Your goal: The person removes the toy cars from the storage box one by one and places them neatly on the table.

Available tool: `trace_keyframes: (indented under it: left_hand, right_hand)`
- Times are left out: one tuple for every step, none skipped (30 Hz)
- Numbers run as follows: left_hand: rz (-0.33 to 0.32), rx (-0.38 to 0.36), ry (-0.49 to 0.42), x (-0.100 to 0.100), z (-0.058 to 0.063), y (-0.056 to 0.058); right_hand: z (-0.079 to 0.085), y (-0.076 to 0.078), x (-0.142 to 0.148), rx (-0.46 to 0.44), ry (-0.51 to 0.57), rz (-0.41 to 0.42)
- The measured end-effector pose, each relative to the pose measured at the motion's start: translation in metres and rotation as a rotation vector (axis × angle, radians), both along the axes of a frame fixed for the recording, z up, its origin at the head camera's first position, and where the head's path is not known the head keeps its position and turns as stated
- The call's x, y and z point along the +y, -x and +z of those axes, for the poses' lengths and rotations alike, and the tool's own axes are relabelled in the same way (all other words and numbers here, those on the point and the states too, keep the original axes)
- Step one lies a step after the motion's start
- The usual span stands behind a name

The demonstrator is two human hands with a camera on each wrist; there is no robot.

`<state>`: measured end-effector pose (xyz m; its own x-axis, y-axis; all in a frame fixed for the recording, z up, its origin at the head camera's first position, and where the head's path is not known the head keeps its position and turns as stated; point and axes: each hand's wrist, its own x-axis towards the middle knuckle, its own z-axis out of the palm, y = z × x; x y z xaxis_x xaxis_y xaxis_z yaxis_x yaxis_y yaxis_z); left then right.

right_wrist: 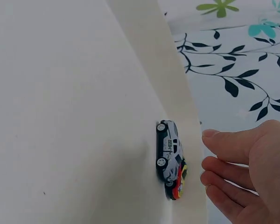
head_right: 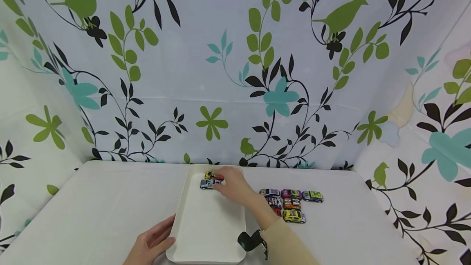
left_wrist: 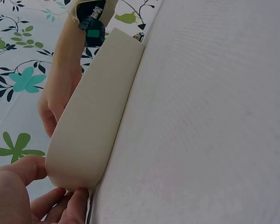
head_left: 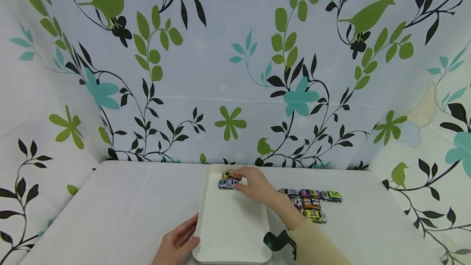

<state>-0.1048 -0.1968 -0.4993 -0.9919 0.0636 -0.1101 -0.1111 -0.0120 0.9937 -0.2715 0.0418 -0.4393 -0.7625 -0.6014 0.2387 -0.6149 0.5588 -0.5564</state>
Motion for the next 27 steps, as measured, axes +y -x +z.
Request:
trace_keyframes:
  left_hand:
    - [-0.002, 0.000, -0.001, 0.000, -0.001, 0.000]
    - [-0.005, -0.001, -0.003, 0.000, -0.002, 0.000]
    - [-0.010, 0.000, -0.004, 0.000, -0.003, 0.000]
    - [-0.013, -0.001, -0.004, 0.000, -0.003, 0.000]
    - [-0.017, 0.000, -0.008, 0.000, -0.004, 0.000]
    - [-0.020, -0.001, -0.011, 0.000, -0.004, 0.000]
    - [-0.023, 0.001, -0.012, 0.000, -0.005, 0.000]
    - [-0.024, 0.001, -0.012, 0.001, -0.005, 0.000]
    - [-0.025, 0.004, -0.009, 0.001, -0.005, 0.000]
    - [-0.026, 0.007, -0.010, 0.001, -0.005, 0.000]
    - [-0.025, 0.010, -0.010, 0.002, -0.006, 0.000]
    - [-0.022, 0.013, -0.006, 0.002, -0.006, 0.000]
    - [-0.021, 0.016, -0.007, 0.003, -0.006, 0.000]
    - [-0.019, 0.018, -0.007, 0.003, -0.006, 0.000]
    - [-0.017, 0.020, -0.007, 0.003, -0.007, 0.000]
    - [-0.015, 0.020, -0.009, 0.003, -0.007, 0.000]
    - [-0.012, 0.020, -0.008, 0.004, -0.007, 0.000]
    - [-0.010, 0.019, -0.006, 0.004, -0.007, 0.000]
    - [-0.009, 0.018, -0.007, 0.003, -0.008, 0.000]
    - [-0.007, 0.017, -0.006, 0.003, -0.008, 0.000]
    - [-0.006, 0.017, -0.006, 0.003, -0.008, 0.000]
    - [-0.005, 0.017, -0.006, 0.003, -0.008, 0.000]
    - [-0.004, 0.018, -0.005, 0.003, -0.008, 0.000]
    - [-0.002, 0.019, -0.006, 0.003, -0.009, 0.000]
    - [-0.001, 0.019, -0.006, 0.002, -0.009, 0.000]
    - [0.001, 0.019, -0.004, 0.002, -0.009, 0.000]
    - [0.004, 0.019, -0.002, 0.002, -0.009, 0.000]
  right_hand:
    - [-0.002, 0.001, -0.003, 0.003, -0.003, 0.005]
    - [-0.005, 0.003, -0.006, 0.012, -0.010, 0.008]
    - [-0.008, 0.004, -0.008, 0.017, -0.021, 0.003]
    - [-0.010, 0.005, -0.010, 0.023, -0.032, -0.004]
    - [-0.012, 0.005, -0.011, 0.019, -0.037, -0.010]
    - [-0.014, 0.005, -0.012, 0.024, -0.044, -0.015]
    - [-0.016, 0.005, -0.013, 0.025, -0.051, -0.024]
    - [-0.017, 0.005, -0.014, 0.025, -0.060, -0.035]
    - [-0.019, 0.005, -0.014, 0.028, -0.066, -0.042]
    - [-0.020, 0.005, -0.014, 0.029, -0.070, -0.052]
    - [-0.021, 0.005, -0.015, 0.031, -0.070, -0.058]
    - [-0.022, 0.005, -0.015, 0.038, -0.072, -0.062]
    - [-0.023, 0.005, -0.016, 0.044, -0.073, -0.067]
    - [-0.024, 0.005, -0.016, 0.049, -0.073, -0.069]
    - [-0.025, 0.005, -0.016, 0.061, -0.076, -0.069]
    - [-0.025, 0.005, -0.017, 0.064, -0.077, -0.071]
    - [-0.026, 0.005, -0.017, 0.069, -0.080, -0.071]
    - [-0.027, 0.005, -0.017, 0.075, -0.083, -0.073]
    - [-0.028, 0.005, -0.017, 0.077, -0.087, -0.075]
    - [-0.028, 0.005, -0.017, 0.075, -0.087, -0.079]
    - [-0.029, 0.006, -0.017, 0.071, -0.089, -0.086]
    - [-0.029, 0.006, -0.017, 0.065, -0.083, -0.090]
    - [-0.030, 0.006, -0.016, 0.064, -0.079, -0.092]
    - [-0.030, 0.006, -0.016, 0.061, -0.075, -0.095]
    - [-0.031, 0.006, -0.016, 0.058, -0.070, -0.096]
    - [-0.031, 0.007, -0.016, 0.058, -0.067, -0.097]
    - [-0.031, 0.007, -0.016, 0.061, -0.063, -0.095]
